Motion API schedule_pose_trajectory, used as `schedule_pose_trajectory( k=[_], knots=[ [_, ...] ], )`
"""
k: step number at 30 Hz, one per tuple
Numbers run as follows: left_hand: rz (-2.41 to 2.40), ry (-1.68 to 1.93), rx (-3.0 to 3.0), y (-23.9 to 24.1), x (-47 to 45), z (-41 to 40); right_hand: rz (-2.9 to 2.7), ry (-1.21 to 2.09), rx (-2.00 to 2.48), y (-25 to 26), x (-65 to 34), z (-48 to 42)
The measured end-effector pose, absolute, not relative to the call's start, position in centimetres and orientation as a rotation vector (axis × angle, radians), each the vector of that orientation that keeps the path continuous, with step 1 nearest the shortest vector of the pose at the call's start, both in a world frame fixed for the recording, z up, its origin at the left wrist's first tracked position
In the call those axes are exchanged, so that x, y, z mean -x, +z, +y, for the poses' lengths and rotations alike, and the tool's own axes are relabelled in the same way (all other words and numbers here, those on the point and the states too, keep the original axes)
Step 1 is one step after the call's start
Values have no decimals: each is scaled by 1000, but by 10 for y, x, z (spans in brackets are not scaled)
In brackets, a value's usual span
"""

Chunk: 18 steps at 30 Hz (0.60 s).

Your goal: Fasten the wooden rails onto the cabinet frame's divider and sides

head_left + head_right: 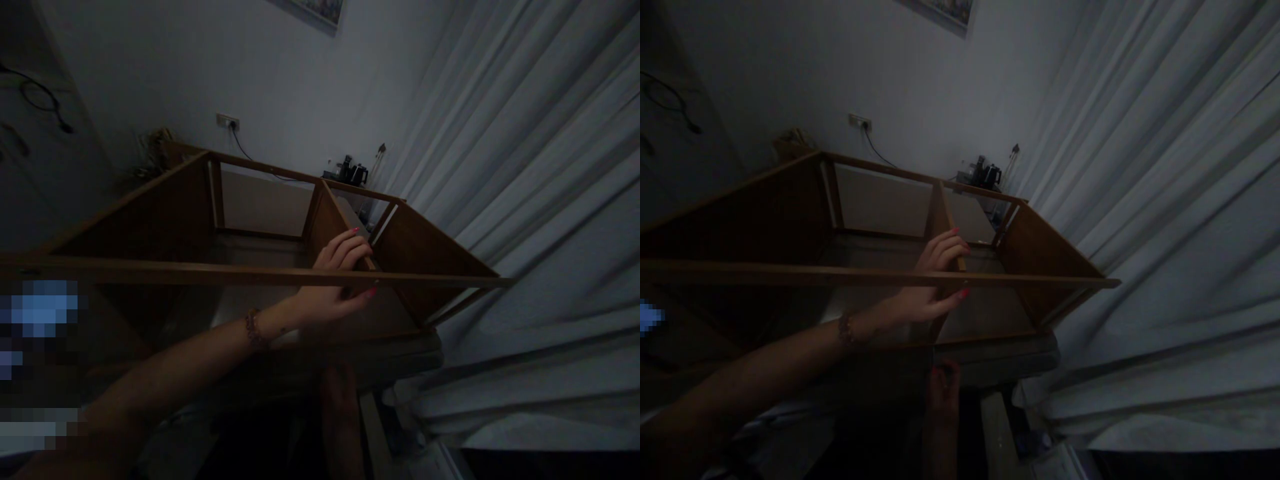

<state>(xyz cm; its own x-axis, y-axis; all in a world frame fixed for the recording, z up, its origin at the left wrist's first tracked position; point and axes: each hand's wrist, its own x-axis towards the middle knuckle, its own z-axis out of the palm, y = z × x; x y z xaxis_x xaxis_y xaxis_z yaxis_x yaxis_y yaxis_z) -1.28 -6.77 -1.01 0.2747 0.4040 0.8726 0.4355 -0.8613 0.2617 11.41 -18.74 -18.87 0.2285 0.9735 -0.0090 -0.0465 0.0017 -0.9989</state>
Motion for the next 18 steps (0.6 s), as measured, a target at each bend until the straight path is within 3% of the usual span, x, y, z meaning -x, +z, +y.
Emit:
schedule_pose_trajectory(
  k=[5, 13, 18],
  knots=[
    [-835, -1654, 2491, -10, 13, -68, -922, 1039, 1284, -206, -109, -184],
    [-817, -1673, 2486, -12, 13, -67, -970, 891, 1301, -177, -101, -191],
    [-814, -1674, 2477, -11, 13, -67, -1224, 598, 1388, -189, -110, -191]
  ],
)
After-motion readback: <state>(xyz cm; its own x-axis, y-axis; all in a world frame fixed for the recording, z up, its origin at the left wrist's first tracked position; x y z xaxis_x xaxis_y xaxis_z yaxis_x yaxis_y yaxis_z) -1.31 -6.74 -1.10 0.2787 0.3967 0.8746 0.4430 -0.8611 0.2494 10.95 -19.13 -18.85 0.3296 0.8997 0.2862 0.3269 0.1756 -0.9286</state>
